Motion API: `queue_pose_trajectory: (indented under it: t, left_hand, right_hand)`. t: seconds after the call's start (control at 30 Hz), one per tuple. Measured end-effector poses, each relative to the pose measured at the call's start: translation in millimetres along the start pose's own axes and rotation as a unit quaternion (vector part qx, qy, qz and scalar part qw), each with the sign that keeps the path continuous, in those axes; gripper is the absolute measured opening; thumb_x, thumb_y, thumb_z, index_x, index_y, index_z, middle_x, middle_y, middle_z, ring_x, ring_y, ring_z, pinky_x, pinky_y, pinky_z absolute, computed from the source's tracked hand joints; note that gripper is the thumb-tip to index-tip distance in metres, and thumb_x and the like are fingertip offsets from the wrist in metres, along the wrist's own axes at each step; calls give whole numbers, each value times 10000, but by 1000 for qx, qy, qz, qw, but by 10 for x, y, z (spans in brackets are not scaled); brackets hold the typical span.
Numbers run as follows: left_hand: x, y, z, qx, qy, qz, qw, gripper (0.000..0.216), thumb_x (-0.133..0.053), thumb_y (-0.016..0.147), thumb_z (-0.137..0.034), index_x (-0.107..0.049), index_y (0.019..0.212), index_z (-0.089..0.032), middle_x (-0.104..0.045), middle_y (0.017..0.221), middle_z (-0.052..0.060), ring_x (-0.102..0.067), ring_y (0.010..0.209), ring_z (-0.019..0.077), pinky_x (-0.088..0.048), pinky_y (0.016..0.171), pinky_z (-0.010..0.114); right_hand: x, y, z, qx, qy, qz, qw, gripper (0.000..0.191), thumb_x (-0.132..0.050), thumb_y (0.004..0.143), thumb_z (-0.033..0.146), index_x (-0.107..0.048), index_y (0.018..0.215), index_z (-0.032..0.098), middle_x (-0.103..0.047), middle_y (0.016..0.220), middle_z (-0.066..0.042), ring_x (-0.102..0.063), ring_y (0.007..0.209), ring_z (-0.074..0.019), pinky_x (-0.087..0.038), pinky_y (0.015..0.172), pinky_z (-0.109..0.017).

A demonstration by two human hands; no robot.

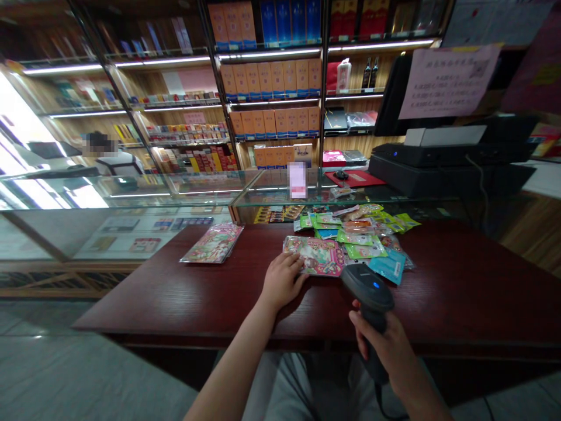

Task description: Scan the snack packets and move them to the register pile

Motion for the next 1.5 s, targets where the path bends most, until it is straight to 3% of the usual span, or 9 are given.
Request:
queue_pose_trajectory:
  t: [0.23,0.57,0.7,0.87,1.0,1.13,1.23,1.33,1.5]
  left_hand:
    - [63,5,-28,-6,-22,-7,1000,459,-594,846,-480,-623,1216,-211,-642,1231,97,-529,1205,278,-407,1047,450]
    - [153,-20,161,66,-22,-60,996,354,-412,956,-307,-585,1246,-202,-621,1253,85,-504,1221,233,-372,1074,411]
    - [259,-32,514,182,35,-67,980,399,-464,918,-292,-539,1288,-163,-607,1250,129,-512,1202,260,-382,1054,410]
    - [331,-137,1222,339,148,20,929,417,-475,877,-241,-536,1267,-107,-584,1257,185,-506,1210,300,-394,1016,415]
    - [370,-318,1734,418,240,83,872,466,-463,868,-240,-521,1296,-65,-469,1400,259,-309,1381,392,-237,1082,582]
    - [378,-453,2015,457,281,124,835,535,-412,904,-326,-467,1371,-73,-414,1445,275,-186,1433,410,-109,1086,652]
    - [417,-474,2027,460,291,131,828,508,-430,907,-362,-534,1300,-58,-496,1369,284,-336,1368,406,-117,1097,629]
    - [494,-430,1899,431,298,107,845,379,-413,913,-271,-616,1151,-58,-639,1158,265,-561,1158,366,-225,1063,604]
    - [549,-446,1714,400,251,74,878,349,-350,910,-164,-636,1026,-2,-665,931,290,-659,915,341,-473,814,478]
  right_hand:
    - [-54,-9,-1,0,-11,16,1000,440,-735,722,518,-593,913,149,-503,414,90,-415,305,-70,-339,318,-177]
    - [-116,-58,44,5,-22,25,999,508,-734,709,540,-586,985,140,-499,427,97,-407,300,-72,-338,309,-180]
    - [-104,-82,23,-10,-31,27,999,532,-727,710,555,-589,1010,138,-498,409,93,-415,298,-88,-351,314,-196]
    - [-56,-84,-15,-10,-38,23,999,507,-725,719,551,-591,995,147,-498,409,92,-422,304,-91,-352,322,-197]
    - [-32,-60,-58,-15,-43,16,999,523,-729,708,556,-591,1009,151,-508,403,86,-419,295,-91,-348,315,-191]
    - [-36,-38,-43,-15,-53,13,998,526,-719,713,560,-587,1014,149,-517,410,80,-425,293,-89,-355,312,-186]
    - [-59,-26,-28,-14,-46,20,999,515,-720,712,563,-585,992,152,-504,393,85,-421,286,-88,-348,308,-184]
    - [-69,-20,-44,-20,-40,22,999,531,-732,698,571,-586,990,152,-510,394,84,-435,291,-97,-357,308,-191]
    - [-69,-28,-75,-33,-39,21,998,530,-746,686,567,-602,982,151,-512,384,78,-436,289,-107,-366,310,-212]
Point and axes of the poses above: each hand's wrist, its own y-axis towards the middle knuckle, its own x-axis out of the back of the hand, z = x × y, the point moved 8 cm from there along y, towards the middle knuckle
